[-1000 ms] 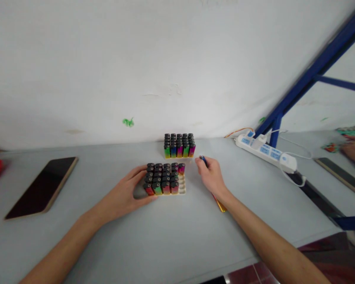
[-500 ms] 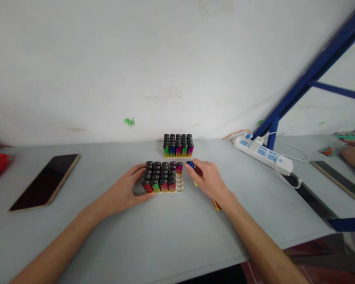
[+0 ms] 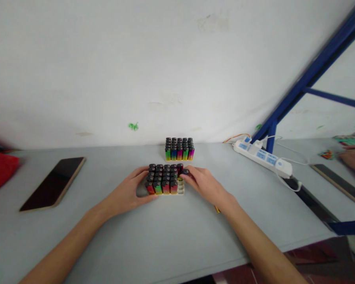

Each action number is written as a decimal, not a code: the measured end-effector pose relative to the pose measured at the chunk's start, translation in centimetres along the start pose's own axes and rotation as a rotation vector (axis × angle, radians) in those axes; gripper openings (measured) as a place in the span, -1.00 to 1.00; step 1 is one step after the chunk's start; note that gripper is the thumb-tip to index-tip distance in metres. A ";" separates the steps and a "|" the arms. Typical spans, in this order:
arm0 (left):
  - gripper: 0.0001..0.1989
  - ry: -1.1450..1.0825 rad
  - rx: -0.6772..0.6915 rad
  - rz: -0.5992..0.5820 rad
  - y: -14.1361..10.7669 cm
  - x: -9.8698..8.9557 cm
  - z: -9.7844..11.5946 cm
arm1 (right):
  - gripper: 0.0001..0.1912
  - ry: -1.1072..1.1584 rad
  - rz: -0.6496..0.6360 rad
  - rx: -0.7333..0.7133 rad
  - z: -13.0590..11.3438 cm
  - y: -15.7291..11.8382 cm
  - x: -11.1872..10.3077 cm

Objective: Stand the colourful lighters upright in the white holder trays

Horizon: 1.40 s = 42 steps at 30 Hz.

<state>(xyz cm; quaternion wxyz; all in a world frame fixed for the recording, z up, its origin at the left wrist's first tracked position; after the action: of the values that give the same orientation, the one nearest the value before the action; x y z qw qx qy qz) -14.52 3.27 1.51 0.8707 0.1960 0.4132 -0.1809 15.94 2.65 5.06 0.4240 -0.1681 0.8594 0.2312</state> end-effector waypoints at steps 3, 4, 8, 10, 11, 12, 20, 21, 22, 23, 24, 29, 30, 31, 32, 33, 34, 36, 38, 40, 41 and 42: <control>-0.23 -0.003 -0.001 0.006 0.0 0.0 0.2 | -0.82 -0.036 -0.028 -0.009 -0.4 0.1 -0.4; -0.24 -0.001 0.002 0.012 0.0 0.0 0.3 | -0.83 -0.053 -0.034 -0.002 -0.5 0.1 -0.5; -0.24 0.021 0.018 0.021 0.0 0.1 0.6 | -0.60 -0.175 -0.042 0.127 -0.3 0.0 -0.2; -0.22 0.035 0.019 0.010 0.0 0.2 0.6 | -0.43 -0.192 -0.058 0.166 -0.1 -0.2 0.1; -0.22 0.039 0.015 0.007 0.1 0.2 0.6 | -0.37 -0.174 -0.065 0.161 -0.1 -0.3 0.2; -0.22 0.040 0.011 0.004 0.1 0.2 0.6 | -0.35 -0.145 -0.065 0.143 0.0 -0.4 0.0; -0.15 -0.003 0.027 0.013 0.4 0.4 0.1 | -0.65 -0.161 0.160 0.326 4.3 -2.5 -5.0; -0.14 -0.002 0.028 0.014 0.5 0.4 0.0 | -0.67 -0.195 0.180 0.385 4.8 -3.6 -4.9; -0.13 0.000 0.029 0.014 0.5 0.4 -0.1 | -0.67 -0.225 0.195 0.433 5.2 -5.0 -4.4; -0.13 0.002 0.032 0.015 0.5 0.4 -0.1 | -0.64 -0.247 0.211 0.461 5.4 -6.5 -3.7; -0.13 0.003 0.035 0.016 0.5 0.5 -0.2 | -0.61 -0.256 0.220 0.459 5.3 -8.0 -2.8; -0.11 -0.002 0.044 0.023 0.6 0.6 -0.2 | -0.64 -0.149 0.282 0.404 4.4 -13.3 -0.3; -0.10 -0.003 0.040 0.022 0.6 0.6 -0.2 | -0.66 -0.099 0.284 0.397 4.3 -13.4 -0.7; -0.09 -0.002 0.036 0.022 0.6 0.6 -0.2 | -0.67 -0.048 0.278 0.387 4.3 -13.0 -1.3; -0.09 -0.001 0.031 0.022 0.6 0.6 -0.2 | -0.67 0.005 0.263 0.378 4.3 -12.4 -2.0; -0.09 0.001 0.028 0.022 0.7 0.6 -0.2 | -0.66 0.066 0.240 0.371 4.3 -11.4 -2.7; -0.09 0.002 0.026 0.021 0.7 0.7 -0.2 | -0.63 0.145 0.210 0.365 4.4 -10.1 -3.3; -0.11 0.003 0.028 0.025 0.7 0.7 -0.1 | -0.51 0.365 0.137 0.361 4.6 -7.1 -3.8; -0.14 0.003 0.031 0.037 0.8 0.6 0.0 | -0.34 0.611 0.079 0.359 4.6 -3.8 -3.5; -0.16 0.005 0.029 0.043 0.7 0.5 0.1 | -0.21 0.744 0.067 0.365 4.5 -0.9 -2.6; -0.16 0.006 0.028 0.039 0.7 0.5 0.2 | -0.17 0.766 0.078 0.367 4.4 0.2 -2.0; -0.16 0.008 0.026 0.034 0.7 0.5 0.3 | -0.15 0.763 0.102 0.360 4.3 1.0 -1.5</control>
<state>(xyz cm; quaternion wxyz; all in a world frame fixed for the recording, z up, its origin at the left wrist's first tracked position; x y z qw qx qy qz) -13.76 3.63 1.40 0.8694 0.2152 0.4107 -0.1708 19.13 5.96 4.21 0.0860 -0.1219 0.9886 0.0194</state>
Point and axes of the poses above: each hand's wrist, its own y-axis towards the middle knuckle, its own x-axis out of the palm, z = x × y, the point moved 6 cm from there along y, towards the middle knuckle
